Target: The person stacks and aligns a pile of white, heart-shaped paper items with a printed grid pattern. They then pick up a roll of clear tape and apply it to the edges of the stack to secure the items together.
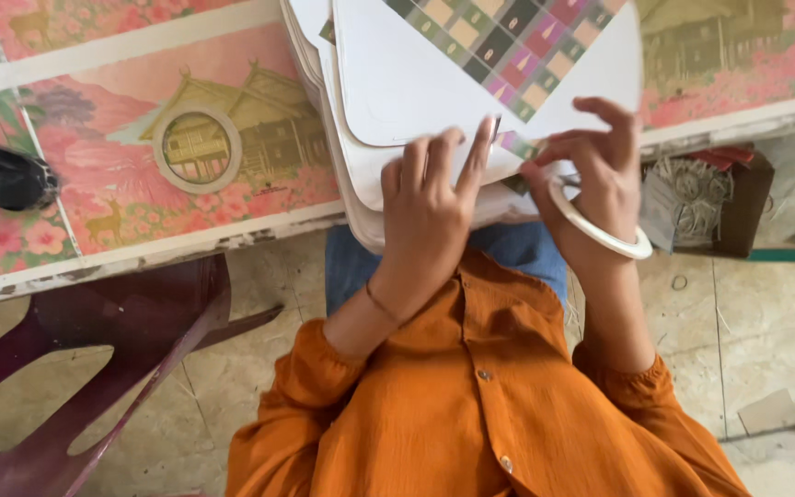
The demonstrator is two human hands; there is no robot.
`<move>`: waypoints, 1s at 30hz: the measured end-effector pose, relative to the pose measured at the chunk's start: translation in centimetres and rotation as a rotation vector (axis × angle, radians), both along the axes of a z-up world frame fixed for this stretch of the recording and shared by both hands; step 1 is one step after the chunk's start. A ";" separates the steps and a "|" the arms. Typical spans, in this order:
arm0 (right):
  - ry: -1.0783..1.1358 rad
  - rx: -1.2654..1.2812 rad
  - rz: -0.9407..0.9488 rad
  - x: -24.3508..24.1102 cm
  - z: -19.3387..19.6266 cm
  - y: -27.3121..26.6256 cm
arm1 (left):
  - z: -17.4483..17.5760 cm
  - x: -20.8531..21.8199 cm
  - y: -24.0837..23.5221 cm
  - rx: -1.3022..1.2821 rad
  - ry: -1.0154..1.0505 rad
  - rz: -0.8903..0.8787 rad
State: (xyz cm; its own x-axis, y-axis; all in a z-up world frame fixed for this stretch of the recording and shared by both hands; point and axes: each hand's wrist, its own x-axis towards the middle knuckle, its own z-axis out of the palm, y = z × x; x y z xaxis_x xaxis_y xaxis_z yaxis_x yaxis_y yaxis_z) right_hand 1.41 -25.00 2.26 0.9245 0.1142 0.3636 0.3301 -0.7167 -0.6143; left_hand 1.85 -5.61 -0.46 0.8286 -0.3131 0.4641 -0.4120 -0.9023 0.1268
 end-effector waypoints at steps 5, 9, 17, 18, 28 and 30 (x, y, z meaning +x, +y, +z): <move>0.036 0.050 0.041 0.4 -1.5 -0.3 | -2.2 -2.5 -0.4 -0.058 0.136 -0.105; 0.009 0.056 0.032 -0.6 -2.6 0.1 | -1.5 -2.2 -1.7 -0.022 0.144 -0.153; -0.178 0.268 -0.066 -3.7 -3.3 0.5 | -0.5 -1.2 -3.4 0.033 -0.003 -0.119; -0.174 0.271 -0.062 -3.7 -2.7 0.9 | -1.0 -1.0 -2.2 0.035 0.000 -0.115; 0.188 0.268 0.112 -2.5 -1.9 6.8 | 0.5 -2.6 8.5 -0.355 0.431 0.084; 0.202 0.263 0.130 -2.3 -1.8 7.8 | -0.2 -3.0 8.7 -0.424 0.464 0.094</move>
